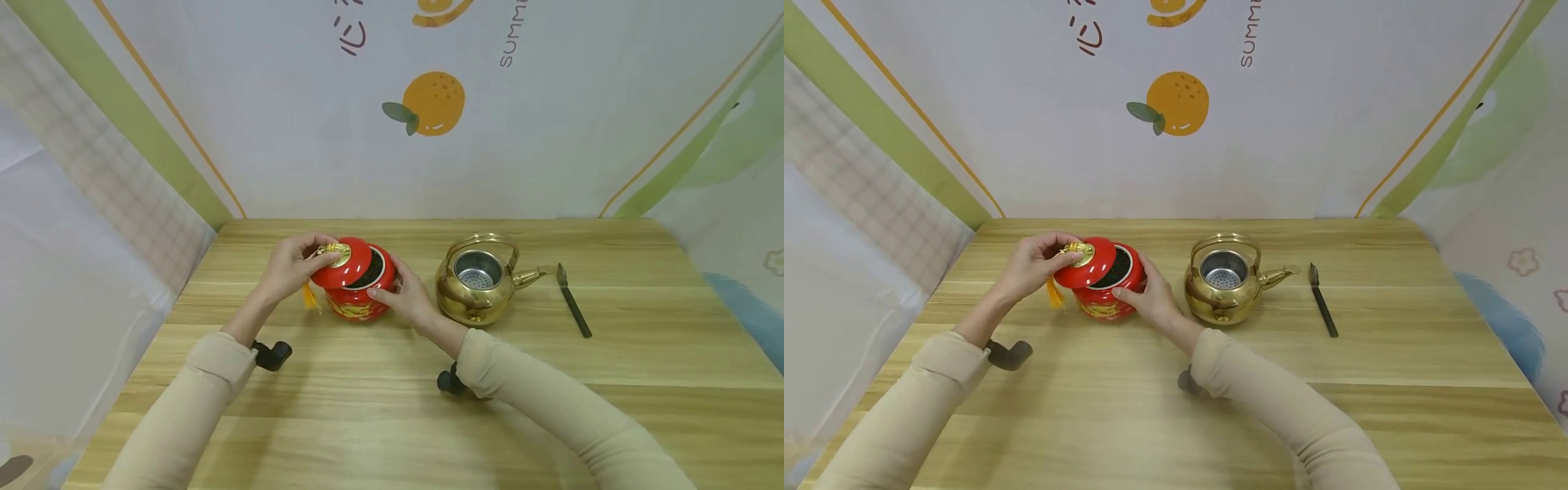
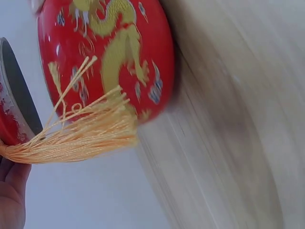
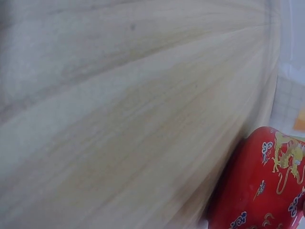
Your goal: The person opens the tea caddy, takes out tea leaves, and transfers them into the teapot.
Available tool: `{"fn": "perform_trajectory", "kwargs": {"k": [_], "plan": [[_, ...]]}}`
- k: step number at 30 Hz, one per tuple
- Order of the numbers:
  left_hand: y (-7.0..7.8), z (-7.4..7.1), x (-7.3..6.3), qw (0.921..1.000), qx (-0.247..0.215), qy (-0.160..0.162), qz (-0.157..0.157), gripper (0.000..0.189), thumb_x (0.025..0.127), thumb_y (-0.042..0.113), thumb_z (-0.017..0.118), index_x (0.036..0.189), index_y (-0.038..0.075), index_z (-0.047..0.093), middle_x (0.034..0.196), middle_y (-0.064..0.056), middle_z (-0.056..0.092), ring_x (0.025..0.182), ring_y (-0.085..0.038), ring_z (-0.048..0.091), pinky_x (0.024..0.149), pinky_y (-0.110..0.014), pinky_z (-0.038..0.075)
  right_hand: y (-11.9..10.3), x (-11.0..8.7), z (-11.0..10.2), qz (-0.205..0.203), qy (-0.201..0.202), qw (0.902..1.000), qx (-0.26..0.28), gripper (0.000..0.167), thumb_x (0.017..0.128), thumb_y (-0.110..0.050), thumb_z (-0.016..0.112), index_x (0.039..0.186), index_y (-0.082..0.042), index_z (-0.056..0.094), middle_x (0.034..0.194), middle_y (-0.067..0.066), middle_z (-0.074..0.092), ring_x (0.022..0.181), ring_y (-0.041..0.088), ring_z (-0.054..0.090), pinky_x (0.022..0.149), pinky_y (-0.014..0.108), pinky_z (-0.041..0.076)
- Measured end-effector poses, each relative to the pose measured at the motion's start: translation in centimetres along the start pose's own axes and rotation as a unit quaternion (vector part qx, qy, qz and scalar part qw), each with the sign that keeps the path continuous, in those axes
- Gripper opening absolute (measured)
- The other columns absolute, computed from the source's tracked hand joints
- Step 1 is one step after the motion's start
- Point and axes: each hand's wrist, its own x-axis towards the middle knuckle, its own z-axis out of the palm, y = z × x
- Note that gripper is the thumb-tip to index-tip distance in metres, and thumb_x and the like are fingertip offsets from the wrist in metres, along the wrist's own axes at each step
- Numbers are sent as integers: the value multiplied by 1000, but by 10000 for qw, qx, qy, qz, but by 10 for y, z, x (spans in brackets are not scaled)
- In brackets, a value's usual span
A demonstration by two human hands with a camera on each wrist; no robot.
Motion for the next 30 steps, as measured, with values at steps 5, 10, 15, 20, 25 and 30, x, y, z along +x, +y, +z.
{"fn": "perform_trajectory", "kwargs": {"k": [5, 10, 15, 20, 25, 30], "plan": [[-8, -14, -12, 9999, 42, 143, 7, 24, 88, 17, 67, 104, 0, 66, 106, -16, 67, 74, -6, 55, 58, -14, 48, 2, 1, 0, -120, 9, 9999, 124, 79, 84, -2, 68, 147, 1, 22, 147, 18, 37, 130, 33, 43, 106, 41, 39], [-23, -28, -26, 9991, 302, 299, 34, 23, 87, 13, 67, 103, -3, 66, 100, -19, 67, 71, -1, 54, 56, -12, 48, 3, 0, -1, -196, -6, 9998, 60, 78, 84, -3, 68, 147, 2, 22, 147, 19, 37, 131, 31, 41, 107, 41, 38], [-37, -35, -39, 9982, 455, 392, -8, 20, 86, 11, 68, 100, -4, 66, 105, -20, 67, 74, -1, 54, 58, -11, 47, 2, 1, -1, -202, 28, 9998, 26, 78, 84, -3, 69, 147, 2, 23, 147, 19, 37, 133, 30, 39, 108, 41, 37], [-50, -39, -50, 9961, 741, 377, -288, 21, 87, 14, 67, 101, -2, 66, 102, -19, 67, 79, -5, 53, 62, -8, 46, 2, 1, 0, -170, 49, 9998, 41, 78, 83, -2, 69, 147, 3, 23, 147, 19, 36, 131, 31, 42, 107, 41, 38], [-62, -38, -54, 9934, 1016, 356, -392, 19, 87, 14, 68, 99, -1, 67, 99, -17, 68, 77, -13, 49, 62, -10, 42, 1, 2, 0, -159, 25, 9999, 64, 79, 83, -2, 69, 147, 3, 22, 147, 18, 36, 130, 31, 42, 107, 40, 38], [-71, -36, -56, 9909, 1260, 289, -375, 17, 86, 12, 69, 97, -1, 67, 96, -16, 68, 74, -16, 46, 58, -15, 38, 2, 2, 1, -145, 14, 9998, 139, 79, 83, -2, 69, 147, 3, 22, 148, 18, 36, 133, 30, 39, 108, 40, 37]]}}
